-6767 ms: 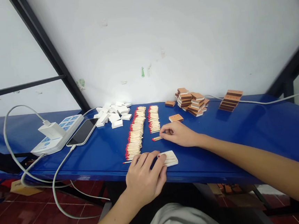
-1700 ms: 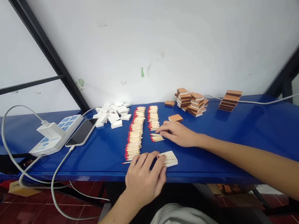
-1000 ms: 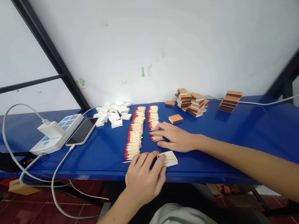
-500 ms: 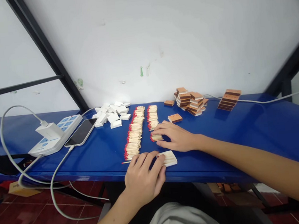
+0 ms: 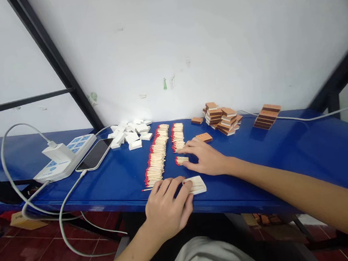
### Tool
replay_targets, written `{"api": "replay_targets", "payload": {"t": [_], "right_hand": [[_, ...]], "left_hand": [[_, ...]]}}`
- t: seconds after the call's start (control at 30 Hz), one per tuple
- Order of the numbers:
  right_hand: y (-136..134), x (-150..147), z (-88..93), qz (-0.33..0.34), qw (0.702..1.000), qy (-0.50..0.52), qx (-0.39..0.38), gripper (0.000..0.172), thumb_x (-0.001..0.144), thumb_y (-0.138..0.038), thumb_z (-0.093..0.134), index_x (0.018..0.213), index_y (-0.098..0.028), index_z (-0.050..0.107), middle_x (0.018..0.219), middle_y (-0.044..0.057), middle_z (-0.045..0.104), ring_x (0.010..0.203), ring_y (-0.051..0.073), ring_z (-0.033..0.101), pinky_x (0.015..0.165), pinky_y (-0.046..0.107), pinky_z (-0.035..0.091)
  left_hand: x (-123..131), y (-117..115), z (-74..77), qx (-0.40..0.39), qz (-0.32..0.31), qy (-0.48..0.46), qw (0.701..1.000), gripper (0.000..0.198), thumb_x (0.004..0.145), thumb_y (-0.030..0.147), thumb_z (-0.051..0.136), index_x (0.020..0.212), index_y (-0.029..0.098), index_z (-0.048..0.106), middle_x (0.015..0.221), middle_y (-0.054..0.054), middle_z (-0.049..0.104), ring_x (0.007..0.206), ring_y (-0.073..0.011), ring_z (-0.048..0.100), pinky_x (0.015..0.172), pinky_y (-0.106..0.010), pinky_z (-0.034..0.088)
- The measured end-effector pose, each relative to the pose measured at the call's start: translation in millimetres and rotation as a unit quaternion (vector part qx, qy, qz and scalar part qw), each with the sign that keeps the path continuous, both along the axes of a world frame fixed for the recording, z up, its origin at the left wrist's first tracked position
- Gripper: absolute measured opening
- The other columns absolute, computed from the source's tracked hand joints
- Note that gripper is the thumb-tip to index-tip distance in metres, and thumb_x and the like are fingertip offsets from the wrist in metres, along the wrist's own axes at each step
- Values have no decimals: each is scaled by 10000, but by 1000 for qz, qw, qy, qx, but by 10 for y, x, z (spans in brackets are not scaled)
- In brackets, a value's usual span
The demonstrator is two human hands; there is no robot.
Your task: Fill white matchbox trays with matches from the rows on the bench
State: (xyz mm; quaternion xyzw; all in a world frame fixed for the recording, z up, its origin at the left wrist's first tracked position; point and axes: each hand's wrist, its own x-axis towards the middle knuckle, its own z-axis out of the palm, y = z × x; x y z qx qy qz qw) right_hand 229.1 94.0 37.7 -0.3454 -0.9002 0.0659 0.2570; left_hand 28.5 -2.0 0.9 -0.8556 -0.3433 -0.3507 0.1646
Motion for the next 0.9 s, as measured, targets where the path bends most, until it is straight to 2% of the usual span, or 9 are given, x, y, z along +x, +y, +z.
{"api": "replay_targets", "payload": {"t": [0.1,0.23,0.5,0.9], "right_hand": [[-7,-12,1,-36,999,-33,17,372,901,-416,627,1178,-182,708,970,99,610,914,246,512,876,426,428],[-15,-17,15,-37,998,-53,5,368,903,-475,617,1109,-194,736,957,88,584,896,239,498,860,416,415],[-1,-6,26,-6,998,-56,-9,336,970,-449,531,1071,-214,749,922,69,579,889,219,497,882,408,375],[-21,12,58,13,998,-52,-33,328,994,-425,502,1083,-228,749,911,68,568,873,208,515,809,349,397]], "left_hand": [[-1,-2,3,2,-1,-1,1000,228,943,202,508,1120,182,650,1096,-70,703,902,-225,607,801,-372,407],[-3,-1,4,3,0,-1,1000,230,944,200,503,1119,179,650,1094,-72,704,902,-227,609,801,-376,407],[-1,2,8,2,3,5,1000,230,948,206,497,1122,183,646,1096,-72,707,903,-226,617,798,-372,415],[-4,6,3,1,-1,3,1000,230,947,201,506,1127,176,646,1101,-72,702,908,-229,610,792,-376,410]]}}
